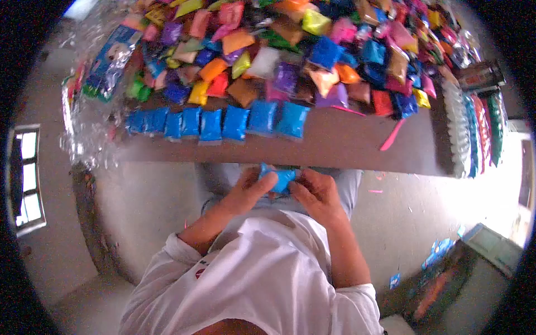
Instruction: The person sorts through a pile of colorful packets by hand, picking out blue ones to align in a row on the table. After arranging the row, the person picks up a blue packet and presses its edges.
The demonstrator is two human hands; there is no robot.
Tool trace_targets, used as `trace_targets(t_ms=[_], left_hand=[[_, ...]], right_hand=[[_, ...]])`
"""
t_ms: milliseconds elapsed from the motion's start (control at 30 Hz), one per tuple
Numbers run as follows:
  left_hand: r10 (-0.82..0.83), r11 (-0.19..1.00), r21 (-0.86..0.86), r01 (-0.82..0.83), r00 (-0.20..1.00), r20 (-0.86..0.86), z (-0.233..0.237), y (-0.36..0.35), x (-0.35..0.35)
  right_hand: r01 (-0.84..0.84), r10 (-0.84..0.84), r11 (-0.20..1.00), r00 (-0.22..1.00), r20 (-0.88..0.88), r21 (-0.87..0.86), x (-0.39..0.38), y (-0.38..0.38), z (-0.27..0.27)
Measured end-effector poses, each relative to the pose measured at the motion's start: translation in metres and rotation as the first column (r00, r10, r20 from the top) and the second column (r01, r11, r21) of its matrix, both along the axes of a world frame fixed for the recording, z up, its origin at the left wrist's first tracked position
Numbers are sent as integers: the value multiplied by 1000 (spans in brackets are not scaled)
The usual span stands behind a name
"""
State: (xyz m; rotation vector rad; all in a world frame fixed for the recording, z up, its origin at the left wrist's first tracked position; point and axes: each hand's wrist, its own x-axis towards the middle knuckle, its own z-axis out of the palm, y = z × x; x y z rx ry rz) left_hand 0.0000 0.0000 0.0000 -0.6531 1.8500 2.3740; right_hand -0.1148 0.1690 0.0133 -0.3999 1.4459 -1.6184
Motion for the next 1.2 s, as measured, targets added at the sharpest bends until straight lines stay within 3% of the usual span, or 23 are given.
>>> trace_targets(t_ms=[67,100,200,267,300,400,467,533,600,667,700,733,767,933,1000,1033,1100,1167,1200], left_hand=[[-43,998,-36,45,997,64,-4,6,4],[-11,1000,27,11,1000,4,-6,17,-5],[96,989,-103,-105,991,-89,17,8,-3],[-95,934,-343,101,995,33,7,8,-1],[-82,932,-352,88,996,32,5,8,0],[-166,953,-252,168,986,31,-4,9,3],[-115,962,-261,84,987,-108,-11,14,5],[-69,977,-210,44,991,-114,5,12,3],[-39,990,-139,21,991,-127,10,12,2],[79,988,-121,-97,986,-149,7,7,4],[67,990,-111,-85,985,-157,11,4,5],[77,975,-193,-107,985,-155,18,1,6],[89,952,-276,-130,984,-156,23,-3,6],[64,868,-471,-161,975,-214,25,-14,1],[72,720,-626,-300,929,-363,27,-19,-5],[68,722,-624,-297,929,-364,27,-22,-8],[98,572,-714,-404,898,-429,26,-29,-13],[102,559,-725,-403,900,-423,24,-36,-17],[106,543,-735,-406,902,-419,23,-39,-19]], right_hand=[[-45,49,988,999,-24,151,0,1,3],[-67,86,974,993,-78,217,-4,4,16],[69,-65,994,997,-51,88,7,-14,19],[78,-65,992,989,-134,95,10,-19,19],[109,-83,988,973,-215,111,12,-21,19],[26,1,992,978,-208,126,9,-13,11],[15,35,983,964,-263,184,7,-8,16],[19,63,969,946,-317,248,-1,-3,12],[394,-256,913,751,-609,102,-22,8,-3],[620,-427,783,601,-675,57,-57,14,0],[655,-409,755,510,-757,34,-76,17,1],[686,-383,728,416,-825,8,-94,19,1],[693,-383,721,407,-829,7,-111,20,0],[740,-324,651,471,-821,168,-153,6,7],[740,-334,650,483,-810,173,-162,5,5],[735,-345,654,498,-796,176,-165,5,4],[743,-347,643,498,-795,186,-163,5,9],[748,-347,634,504,-791,198,-162,8,4],[767,-347,640,351,-870,54,-162,10,-2]])
